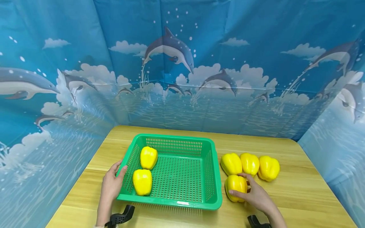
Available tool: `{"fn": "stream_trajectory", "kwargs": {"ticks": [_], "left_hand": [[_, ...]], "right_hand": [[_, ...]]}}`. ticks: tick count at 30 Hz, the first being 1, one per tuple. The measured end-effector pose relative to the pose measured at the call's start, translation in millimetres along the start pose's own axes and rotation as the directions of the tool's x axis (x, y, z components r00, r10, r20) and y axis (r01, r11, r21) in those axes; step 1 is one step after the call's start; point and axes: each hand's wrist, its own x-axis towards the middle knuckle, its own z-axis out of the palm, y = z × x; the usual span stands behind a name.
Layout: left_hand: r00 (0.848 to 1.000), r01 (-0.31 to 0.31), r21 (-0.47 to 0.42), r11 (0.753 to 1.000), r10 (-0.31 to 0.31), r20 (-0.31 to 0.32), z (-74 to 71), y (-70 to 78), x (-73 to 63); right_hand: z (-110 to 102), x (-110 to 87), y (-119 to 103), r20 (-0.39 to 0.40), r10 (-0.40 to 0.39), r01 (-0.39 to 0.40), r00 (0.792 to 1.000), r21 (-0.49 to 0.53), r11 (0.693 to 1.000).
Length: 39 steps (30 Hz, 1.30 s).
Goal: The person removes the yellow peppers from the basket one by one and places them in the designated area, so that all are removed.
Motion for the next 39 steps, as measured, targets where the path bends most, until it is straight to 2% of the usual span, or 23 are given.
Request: {"fn": "stream_trajectory", "kwargs": {"ticks": [26, 39], "left_hand": [[1.000, -0.005, -0.007, 1.000, 0.005, -0.004, 0.9, -2.2, -0.6], [1.000, -0.005, -0.015, 1.000, 0.005, -0.001, 2.5, -4.1, 0.6]], "right_hand": [[8.2, 0.4, 4.1, -0.065, 0.008, -0.009, 0.998, -0.017, 1.000], [9.9, -2.7, 8.5, -0.061, 0.010, -0.010, 0.998, -0.003, 1.000]]}}
